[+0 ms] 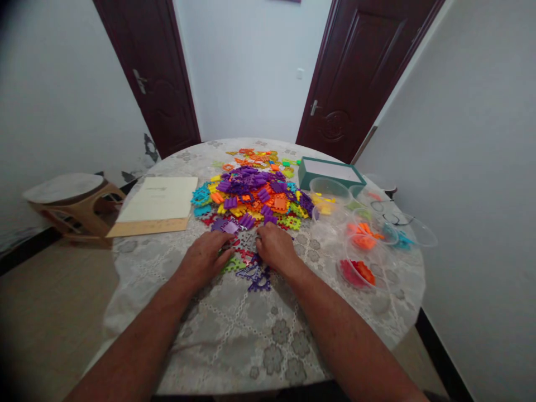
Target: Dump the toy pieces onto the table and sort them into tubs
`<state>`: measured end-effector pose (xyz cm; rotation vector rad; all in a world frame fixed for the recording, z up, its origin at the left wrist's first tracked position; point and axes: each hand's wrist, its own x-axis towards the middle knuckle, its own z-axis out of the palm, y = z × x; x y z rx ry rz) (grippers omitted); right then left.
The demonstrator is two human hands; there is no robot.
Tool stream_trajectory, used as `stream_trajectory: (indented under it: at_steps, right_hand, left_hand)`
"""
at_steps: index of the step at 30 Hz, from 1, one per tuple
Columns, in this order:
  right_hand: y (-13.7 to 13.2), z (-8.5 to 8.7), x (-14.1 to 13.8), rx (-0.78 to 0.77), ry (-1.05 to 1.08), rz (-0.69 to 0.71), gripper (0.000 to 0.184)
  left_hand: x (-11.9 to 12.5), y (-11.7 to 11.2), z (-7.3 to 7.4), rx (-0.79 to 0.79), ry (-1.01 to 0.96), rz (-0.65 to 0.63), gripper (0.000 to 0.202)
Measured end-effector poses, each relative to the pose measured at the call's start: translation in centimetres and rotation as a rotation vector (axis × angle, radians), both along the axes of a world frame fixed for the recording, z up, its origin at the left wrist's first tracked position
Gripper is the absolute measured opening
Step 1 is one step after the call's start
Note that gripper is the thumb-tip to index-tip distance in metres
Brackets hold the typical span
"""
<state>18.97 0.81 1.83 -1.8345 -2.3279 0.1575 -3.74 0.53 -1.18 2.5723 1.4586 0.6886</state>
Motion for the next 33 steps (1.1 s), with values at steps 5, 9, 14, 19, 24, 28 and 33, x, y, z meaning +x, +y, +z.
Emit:
stream_trajectory:
  at_steps: [5, 9, 14, 19, 24, 28, 33]
  right_hand:
    - [-0.1, 0.1, -0.5, -0.028, -0.063, -0.037, 0.023]
    - [0.0, 0.0, -0.9, -0.007, -0.074, -0.117, 0.023]
    - [0.1, -0.1, -1.0, -0.005, -0.069, -0.17, 0.024]
    - [0.0, -0.1, -1.0, -0.023, -0.056, -0.207, 0.022]
    - [0.1, -0.6, -0.5, 0.049, 0.058, -0.194, 0.023]
    - [0.0, -1.2, 0.0, 0.143, 0.17, -0.189, 0.021]
    - [-0.2, -1.5, 0.4, 0.236, 0.298, -0.118, 0.015]
  left_hand:
    - [0.1, 0.3, -0.4, -0.009, 0.038, -0.004, 0.026]
    - [0.2, 0.7, -0.8, -0.001, 0.028, 0.026, 0.022]
    - [0.2, 0.7, -0.9, 0.002, 0.009, 0.06, 0.018]
    - [-0.1, 0.6, -0.6, 0.038, -0.162, 0.033, 0.023]
    - [-0.1, 0.3, -0.2, 0.036, -0.305, 0.029, 0.021]
    - [0.1, 0.0, -0.1, 0.037, -0.202, -0.04, 0.017]
    - [0.2, -0.1, 0.0, 0.016, -0.042, -0.038, 0.016]
